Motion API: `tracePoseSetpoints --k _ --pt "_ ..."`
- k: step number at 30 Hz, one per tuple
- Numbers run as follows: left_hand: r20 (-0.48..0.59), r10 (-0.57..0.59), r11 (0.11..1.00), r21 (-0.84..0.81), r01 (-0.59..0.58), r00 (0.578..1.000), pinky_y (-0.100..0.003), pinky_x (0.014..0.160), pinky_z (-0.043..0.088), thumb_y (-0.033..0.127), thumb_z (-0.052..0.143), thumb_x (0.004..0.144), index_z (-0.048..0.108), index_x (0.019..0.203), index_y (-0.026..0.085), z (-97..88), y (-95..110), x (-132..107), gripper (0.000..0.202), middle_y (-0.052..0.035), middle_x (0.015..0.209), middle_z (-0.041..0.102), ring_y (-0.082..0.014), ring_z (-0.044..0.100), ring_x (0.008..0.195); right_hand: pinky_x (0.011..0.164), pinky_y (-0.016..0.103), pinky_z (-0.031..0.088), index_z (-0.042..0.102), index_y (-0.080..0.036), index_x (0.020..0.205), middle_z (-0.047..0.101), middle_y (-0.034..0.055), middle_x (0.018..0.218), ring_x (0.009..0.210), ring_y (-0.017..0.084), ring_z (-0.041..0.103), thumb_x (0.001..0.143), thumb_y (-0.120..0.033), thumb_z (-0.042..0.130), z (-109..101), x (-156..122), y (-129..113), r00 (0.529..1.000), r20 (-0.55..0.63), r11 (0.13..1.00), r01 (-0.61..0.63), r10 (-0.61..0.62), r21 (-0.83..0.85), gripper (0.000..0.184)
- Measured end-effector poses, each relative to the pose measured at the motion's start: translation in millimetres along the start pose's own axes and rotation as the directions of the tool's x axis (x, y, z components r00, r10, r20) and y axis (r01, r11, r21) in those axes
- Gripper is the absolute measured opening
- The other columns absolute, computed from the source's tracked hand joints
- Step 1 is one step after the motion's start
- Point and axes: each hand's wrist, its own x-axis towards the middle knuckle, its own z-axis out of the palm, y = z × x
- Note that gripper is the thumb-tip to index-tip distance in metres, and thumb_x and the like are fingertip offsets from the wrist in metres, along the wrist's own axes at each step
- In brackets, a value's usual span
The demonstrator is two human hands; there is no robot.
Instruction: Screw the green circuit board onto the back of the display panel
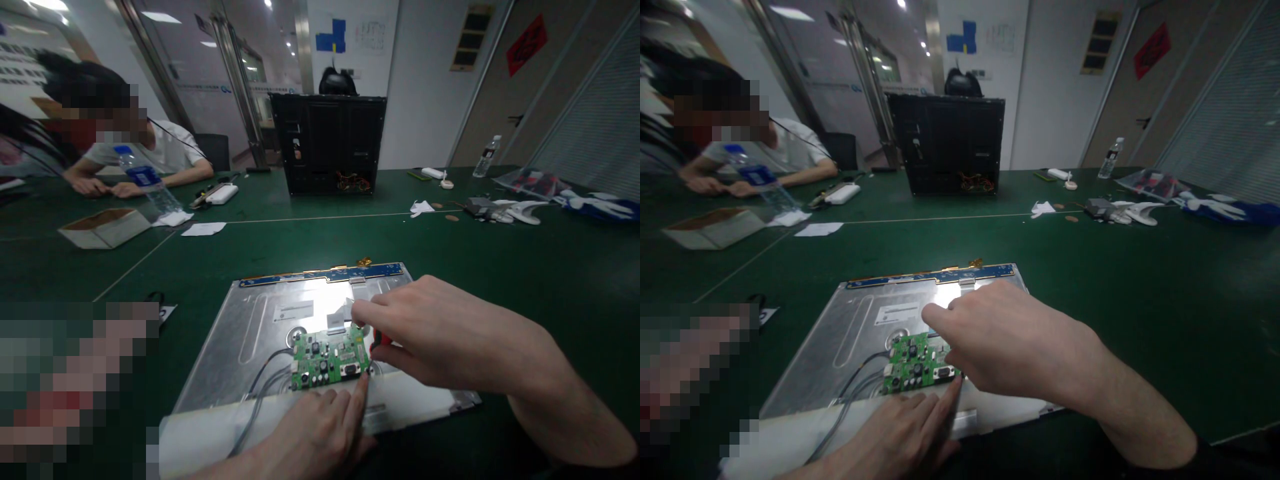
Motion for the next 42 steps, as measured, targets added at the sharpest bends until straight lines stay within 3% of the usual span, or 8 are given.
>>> tracePoseSetpoints --k 11,17,25,31,38,42 --pt "-0.001 -0.001 1.000 -0.026 0.001 1.000 -0.037 0.059 0.059 0.033 0.040 0.103 0.036 0.138 -0.002 3.1 -0.7 -0.9 0.049 -0.0183 0.098 0.070 -0.0266 0.070 0.075 0.054 0.029 0.029 0.051 -0.021 0.095 0.065 -0.0001 0.086 0.068 0.015 0.055 0.086 -0.014 0.058 -2.2 0.7 0.8 0.999 0.026 0.999 0.042 -0.042 0.006 0.013" --pt "0.011 -0.010 1.000 0.009 0.010 1.000 -0.035 0.061 0.059 0.034 0.051 0.099 0.042 0.134 0.000 1.9 0.8 0.2 0.050 -0.0175 0.099 0.071 -0.0259 0.070 0.075 0.056 0.029 0.031 0.053 -0.021 0.094 0.067 -0.0005 0.082 0.070 0.016 0.060 0.090 -0.026 0.060 -0.9 1.2 0.2 1.000 -0.002 1.000 -0.015 0.016 0.004 0.009" --pt "0.062 -0.003 1.000 0.017 0.002 0.998 -0.035 0.060 0.060 0.035 0.048 0.100 0.042 0.135 -0.001 2.5 -1.1 2.1 0.051 -0.0184 0.099 0.071 -0.0262 0.070 0.076 0.055 0.029 0.032 0.049 -0.020 0.094 0.065 0.0003 0.087 0.070 0.015 0.057 0.086 -0.014 0.057 -1.5 0.1 1.0 0.999 0.027 0.999 0.038 -0.039 0.020 0.013" --pt "0.053 -0.010 1.000 0.007 0.010 0.999 -0.038 0.060 0.060 0.034 0.045 0.101 0.043 0.134 -0.003 1.7 0.3 2.1 0.050 -0.0193 0.096 0.071 -0.0276 0.070 0.075 0.056 0.030 0.031 0.050 -0.020 0.098 0.066 0.0001 0.083 0.068 0.016 0.057 0.092 -0.024 0.056 -0.1 0.2 1.0 1.000 -0.003 1.000 -0.014 0.014 0.001 0.009" --pt "0.035 -0.003 1.000 -0.013 0.004 0.999 -0.037 0.061 0.060 0.034 0.046 0.101 0.041 0.135 -0.002 0.2 0.0 1.2 0.049 -0.0191 0.099 0.071 -0.0265 0.070 0.076 0.054 0.028 0.031 0.049 -0.021 0.093 0.064 -0.0006 0.086 0.068 0.014 0.054 0.084 -0.014 0.059 -1.9 -0.5 1.6 0.997 0.041 0.997 0.060 -0.061 0.038 0.016" --pt "0.044 -0.006 1.000 -0.013 0.006 0.999 -0.037 0.059 0.060 0.033 0.050 0.099 0.042 0.135 -0.002 2.5 -0.2 0.1 0.051 -0.0195 0.099 0.071 -0.0282 0.071 0.077 0.055 0.029 0.029 0.051 -0.021 0.095 0.066 -0.0004 0.083 0.067 0.015 0.055 0.088 -0.016 0.057 0.8 -0.2 1.5 1.000 -0.001 1.000 0.016 -0.016 -0.013 0.010"
